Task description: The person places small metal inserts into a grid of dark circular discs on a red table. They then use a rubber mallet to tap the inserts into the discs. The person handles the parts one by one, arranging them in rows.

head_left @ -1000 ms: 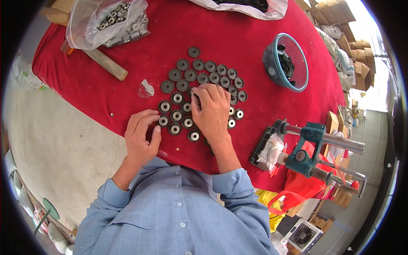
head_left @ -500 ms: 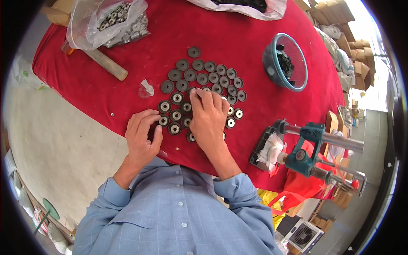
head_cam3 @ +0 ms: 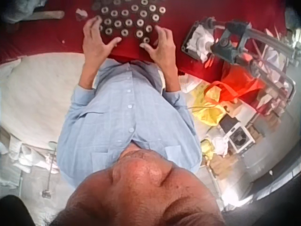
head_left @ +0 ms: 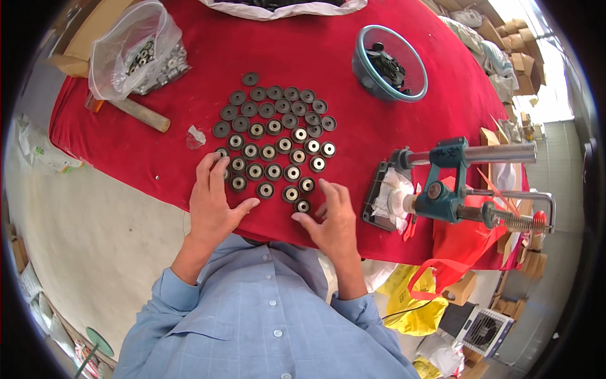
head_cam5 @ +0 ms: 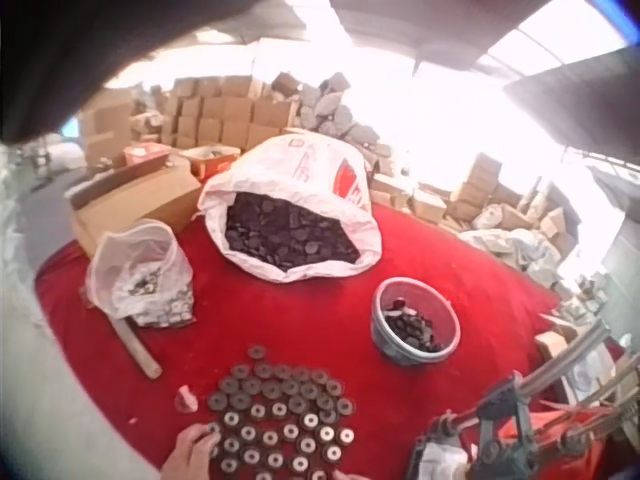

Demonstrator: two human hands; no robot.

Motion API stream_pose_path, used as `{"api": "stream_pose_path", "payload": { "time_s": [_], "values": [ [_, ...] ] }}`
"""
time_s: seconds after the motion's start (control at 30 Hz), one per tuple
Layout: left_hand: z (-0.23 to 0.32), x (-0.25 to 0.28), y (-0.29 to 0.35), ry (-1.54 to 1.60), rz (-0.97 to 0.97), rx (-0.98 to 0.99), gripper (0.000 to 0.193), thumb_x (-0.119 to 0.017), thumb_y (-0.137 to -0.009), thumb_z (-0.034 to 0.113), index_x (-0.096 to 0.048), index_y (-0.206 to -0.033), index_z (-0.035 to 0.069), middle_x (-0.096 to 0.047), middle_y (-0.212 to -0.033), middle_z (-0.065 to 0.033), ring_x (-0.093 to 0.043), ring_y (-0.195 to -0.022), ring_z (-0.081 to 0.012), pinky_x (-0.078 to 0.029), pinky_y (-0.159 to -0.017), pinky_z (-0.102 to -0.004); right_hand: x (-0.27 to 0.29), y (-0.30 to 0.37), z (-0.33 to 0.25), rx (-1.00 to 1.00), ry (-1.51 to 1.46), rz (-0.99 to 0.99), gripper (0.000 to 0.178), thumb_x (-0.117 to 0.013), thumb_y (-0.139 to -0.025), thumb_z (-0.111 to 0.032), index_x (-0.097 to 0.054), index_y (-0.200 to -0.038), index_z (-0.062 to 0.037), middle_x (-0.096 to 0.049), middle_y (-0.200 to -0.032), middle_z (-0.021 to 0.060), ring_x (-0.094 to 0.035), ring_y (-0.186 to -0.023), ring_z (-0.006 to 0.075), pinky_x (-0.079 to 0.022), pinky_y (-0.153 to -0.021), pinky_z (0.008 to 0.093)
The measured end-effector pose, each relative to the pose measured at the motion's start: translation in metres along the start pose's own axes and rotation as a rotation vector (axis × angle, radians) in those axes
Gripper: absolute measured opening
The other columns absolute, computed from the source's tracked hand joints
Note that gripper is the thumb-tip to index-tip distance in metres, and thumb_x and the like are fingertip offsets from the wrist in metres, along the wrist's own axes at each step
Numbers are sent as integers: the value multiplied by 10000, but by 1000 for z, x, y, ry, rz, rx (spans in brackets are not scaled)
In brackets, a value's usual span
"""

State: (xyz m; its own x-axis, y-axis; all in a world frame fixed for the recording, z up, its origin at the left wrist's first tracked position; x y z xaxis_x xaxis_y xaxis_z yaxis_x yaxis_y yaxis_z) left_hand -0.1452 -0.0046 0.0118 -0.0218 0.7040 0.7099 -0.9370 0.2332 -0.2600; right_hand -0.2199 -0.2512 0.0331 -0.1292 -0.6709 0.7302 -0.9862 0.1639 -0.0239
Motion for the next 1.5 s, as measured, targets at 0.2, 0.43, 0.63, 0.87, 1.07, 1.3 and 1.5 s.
{"api": "stream_pose_path", "payload": {
  "time_s": [0.2, 0.43, 0.63, 0.87, 1.07, 1.3, 1.5],
  "values": [
    [3, -20, -3, -111, 35, -8, 910, -988, -711, 252, -511, -1458, 48, -464, -1531, -181, -563, -1361, -393, -558, -1046, -453, -26, -13, 7, -19, -35, 107, 715, -936, -809, -179, -573, -1401, -9, -593, -1302, 169, -705, -757, 268, -626, -698, 406],
    [-6, 31, -26, 1, 105, 1, 641, -891, -834, 158, -593, -1388, 39, -594, -1410, -135, -633, -937, -227, -546, -810, -352, -11, -14, 24, 69, -140, 251, 474, -896, -857, -166, -687, -1252, -9, -663, -1124, 157, -641, -680, 223, -547, -613, 360],
    [-40, 125, -144, -237, 352, -60, 266, -763, -948, 145, -712, -1150, -21, -721, -1058, -198, -711, -944, -348, -565, -855, -438, -11, -5, 44, 94, -219, 359, 265, -738, -927, 25, -711, -1189, 4, -683, -1067, 142, -695, -723, 214, -567, -635, 349],
    [-168, 175, -280, -461, 83, 35, 250, -602, -953, 167, -765, -961, -23, -768, -907, -257, -771, -904, -388, -575, -834, -480, -12, -9, 45, 136, -245, 383, 245, -721, -928, 32, -707, -1170, 1, -684, -1060, 151, -704, -749, 245, -572, -654, 368],
    [-193, 131, -311, -495, -315, 251, 375, -686, -914, 248, -776, -1156, -25, -779, -1108, -303, -750, -1096, -444, -573, -944, -491, -4, -8, 50, 112, -231, 387, 241, -718, -918, 42, -716, -1155, 0, -697, -1048, 160, -731, -824, 299, -594, -704, 392],
    [-241, 61, -313, -808, -115, 200, 724, -720, -918, 345, -527, -1562, 75, -552, -1536, -310, -489, -1471, -493, -374, -1235, -566, 2, -6, 48, 76, -221, 346, 228, -725, -911, 26, -724, -1136, -10, -703, -1050, 175, -734, -873, 356, -602, -725, 430],
    [-335, 155, -341, -740, -34, 88, 813, -743, -935, 415, -459, -1636, 118, -468, -1617, -293, -411, -1520, -511, -341, -1253, -600, -4, -9, 36, 206, -334, 367, 228, -724, -904, 23, -716, -1128, -18, -696, -1034, 159, -728, -860, 359, -600, -733, 433]
  ]
}}
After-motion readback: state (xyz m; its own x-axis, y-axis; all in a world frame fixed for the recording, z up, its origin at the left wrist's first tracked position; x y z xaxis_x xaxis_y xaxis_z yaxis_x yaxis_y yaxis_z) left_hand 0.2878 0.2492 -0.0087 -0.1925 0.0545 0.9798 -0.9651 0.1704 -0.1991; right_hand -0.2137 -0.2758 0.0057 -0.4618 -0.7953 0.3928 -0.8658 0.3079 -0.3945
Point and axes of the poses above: each hand's wrist, its own y-axis away from the middle knuckle, its own x-axis out of the back of the hand, z = x × y, the point moved 2 cm from there along -y, towards the middle knuckle
